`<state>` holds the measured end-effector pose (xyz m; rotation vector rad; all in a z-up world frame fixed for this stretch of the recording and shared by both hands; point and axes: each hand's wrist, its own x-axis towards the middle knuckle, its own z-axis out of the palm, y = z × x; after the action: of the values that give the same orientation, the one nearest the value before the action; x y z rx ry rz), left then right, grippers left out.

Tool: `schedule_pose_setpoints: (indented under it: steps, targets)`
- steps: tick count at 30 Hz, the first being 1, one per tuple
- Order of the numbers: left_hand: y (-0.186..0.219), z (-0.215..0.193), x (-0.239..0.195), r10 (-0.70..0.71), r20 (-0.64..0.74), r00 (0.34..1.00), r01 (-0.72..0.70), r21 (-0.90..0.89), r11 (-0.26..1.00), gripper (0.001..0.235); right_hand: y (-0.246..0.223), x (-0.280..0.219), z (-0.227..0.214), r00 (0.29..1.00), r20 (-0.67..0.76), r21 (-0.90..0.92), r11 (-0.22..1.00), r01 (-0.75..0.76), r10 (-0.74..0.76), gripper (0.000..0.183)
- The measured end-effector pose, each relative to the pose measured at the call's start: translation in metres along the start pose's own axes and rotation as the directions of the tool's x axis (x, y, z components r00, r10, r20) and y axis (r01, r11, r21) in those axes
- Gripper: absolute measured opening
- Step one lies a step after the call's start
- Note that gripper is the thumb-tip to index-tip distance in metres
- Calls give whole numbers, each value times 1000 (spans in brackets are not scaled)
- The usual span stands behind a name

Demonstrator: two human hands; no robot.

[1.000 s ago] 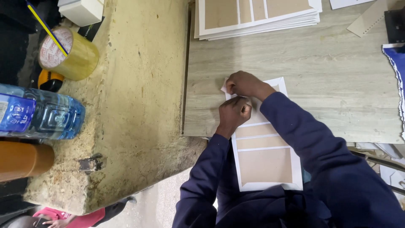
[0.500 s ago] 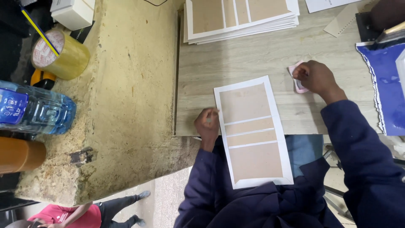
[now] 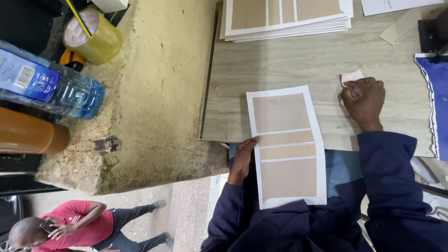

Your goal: Assembling paper folders by applying adhesive strips and folding flaps along pre-creased lines.

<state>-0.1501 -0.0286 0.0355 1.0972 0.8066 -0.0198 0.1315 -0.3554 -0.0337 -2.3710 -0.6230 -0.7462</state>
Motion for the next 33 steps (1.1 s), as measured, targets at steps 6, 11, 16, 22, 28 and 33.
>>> schedule_pose_setpoints:
  steps: [6, 11, 16, 22, 28, 33]
  targets:
    - [18, 19, 3, 388, 189, 902, -413, 119, 903, 22, -4, 1, -6, 995, 68, 21, 997, -77, 76, 23]
    - [89, 23, -39, 604, 131, 786, -614, 282, 737, 47, -3, -3, -5, 994, 70, 32, 996, -81, 78, 23]
    - [189, 44, -112, 814, 144, 562, -758, 483, 438, 47, -3, -1, -5, 995, 59, 44, 995, -87, 84, 24]
    - [193, 87, -102, 908, 417, 43, -699, 662, -270, 36, -31, 16, -35, 988, 53, 315, 937, -152, 142, 16]
    - [82, 98, 13, 566, 801, 193, -682, 524, -509, 55, -26, 16, -47, 857, -115, 503, 773, -386, 503, 9]
    - [41, 44, 107, 613, 664, 429, -642, 701, -311, 49, -30, 17, -45, 941, -336, 284, 956, 71, 30, 6]
